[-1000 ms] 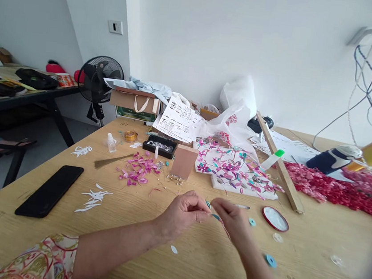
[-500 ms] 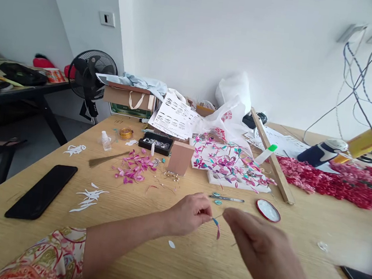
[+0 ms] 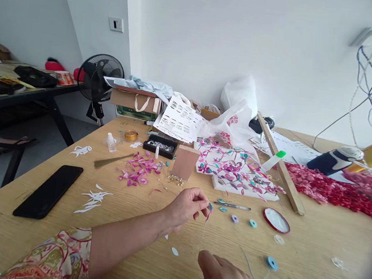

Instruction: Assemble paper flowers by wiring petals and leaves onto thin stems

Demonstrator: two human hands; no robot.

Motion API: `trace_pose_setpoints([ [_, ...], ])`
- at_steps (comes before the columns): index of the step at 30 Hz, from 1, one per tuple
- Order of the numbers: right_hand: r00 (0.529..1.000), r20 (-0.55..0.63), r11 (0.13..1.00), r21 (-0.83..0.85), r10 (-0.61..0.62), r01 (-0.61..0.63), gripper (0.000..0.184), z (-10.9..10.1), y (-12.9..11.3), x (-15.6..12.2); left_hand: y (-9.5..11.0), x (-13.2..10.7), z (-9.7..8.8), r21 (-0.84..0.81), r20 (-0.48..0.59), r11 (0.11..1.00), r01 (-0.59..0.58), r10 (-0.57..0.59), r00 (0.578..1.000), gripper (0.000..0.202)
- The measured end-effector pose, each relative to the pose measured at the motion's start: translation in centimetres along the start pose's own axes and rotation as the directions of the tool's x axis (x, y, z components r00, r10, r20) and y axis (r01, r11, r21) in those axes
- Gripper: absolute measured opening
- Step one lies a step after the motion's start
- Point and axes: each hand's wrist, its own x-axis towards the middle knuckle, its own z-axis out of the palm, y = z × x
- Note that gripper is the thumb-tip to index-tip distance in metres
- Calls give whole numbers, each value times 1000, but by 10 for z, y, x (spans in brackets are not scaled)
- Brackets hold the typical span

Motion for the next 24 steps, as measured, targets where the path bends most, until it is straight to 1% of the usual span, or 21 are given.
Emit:
trace_pose_setpoints([
  [3,988,40,987,46,152,-154,23,21,8,-1,3,-2,0,-68,50,997,40,-37,998,26],
  [5,969,60,961,131,239,-245,27,30,10,0,4,-5,2,-131,70,989,65,-56,996,29],
  [6,963,69,945,187,259,-268,29,34,8,2,4,-6,4,-167,73,983,73,-62,995,29],
  [9,969,69,910,332,238,-247,31,42,-3,6,1,-10,9,-274,50,959,74,-63,997,30],
  [11,974,49,901,370,222,-224,32,44,-13,8,-2,-10,12,-309,11,950,49,-48,999,29],
  [14,970,24,893,385,242,-232,33,44,-21,10,-4,-10,14,-306,-49,952,-12,-4,999,26],
  [17,972,56,888,397,229,-232,34,44,-20,11,-4,-10,12,-305,-71,951,-51,31,997,23],
  [20,963,112,875,402,245,-269,35,44,-14,11,-2,-12,10,-323,-65,945,-50,31,997,21],
  [22,956,109,844,449,274,-293,35,43,-13,10,0,-12,10,-327,-67,944,-52,32,997,21],
  [24,958,75,788,552,277,-271,35,41,-17,10,0,-12,10,-331,-91,941,-64,35,995,21],
])
